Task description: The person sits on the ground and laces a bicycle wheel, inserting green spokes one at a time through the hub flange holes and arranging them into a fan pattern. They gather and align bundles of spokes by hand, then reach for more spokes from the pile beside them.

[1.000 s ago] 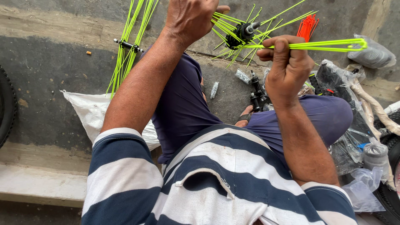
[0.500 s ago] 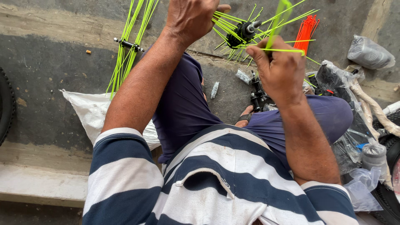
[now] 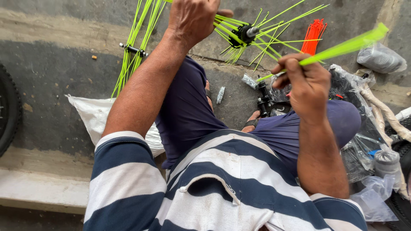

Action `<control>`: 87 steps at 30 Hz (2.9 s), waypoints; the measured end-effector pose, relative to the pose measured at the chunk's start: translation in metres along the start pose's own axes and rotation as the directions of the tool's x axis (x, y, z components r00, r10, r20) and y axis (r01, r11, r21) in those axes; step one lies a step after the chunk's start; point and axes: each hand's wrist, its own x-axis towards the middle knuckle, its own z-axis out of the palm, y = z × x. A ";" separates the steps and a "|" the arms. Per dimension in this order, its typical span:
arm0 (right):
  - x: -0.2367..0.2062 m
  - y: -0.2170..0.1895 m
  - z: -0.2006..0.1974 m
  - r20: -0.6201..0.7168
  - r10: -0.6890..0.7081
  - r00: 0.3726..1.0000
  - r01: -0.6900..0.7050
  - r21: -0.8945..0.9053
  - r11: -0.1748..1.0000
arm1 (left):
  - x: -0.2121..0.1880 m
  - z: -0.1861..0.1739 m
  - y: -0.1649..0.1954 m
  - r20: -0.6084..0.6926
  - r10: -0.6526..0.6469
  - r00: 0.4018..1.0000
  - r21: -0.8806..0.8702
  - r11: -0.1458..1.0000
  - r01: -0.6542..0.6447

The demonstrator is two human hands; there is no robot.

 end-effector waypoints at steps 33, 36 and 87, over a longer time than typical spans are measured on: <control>0.067 0.012 -0.015 0.223 -0.107 0.969 0.024 0.343 0.939 | 0.218 -0.173 0.067 -0.158 0.781 0.604 0.216 0.624 -0.751; 0.066 0.031 -0.007 0.483 -0.216 0.848 -0.193 0.663 0.723 | 0.224 -0.160 0.068 -0.047 0.731 0.681 0.190 0.676 -0.712; 0.030 -0.106 -0.031 0.728 -0.487 0.483 0.763 -0.623 -0.174 | 0.069 -0.050 0.120 0.210 0.067 0.975 -0.661 0.745 0.091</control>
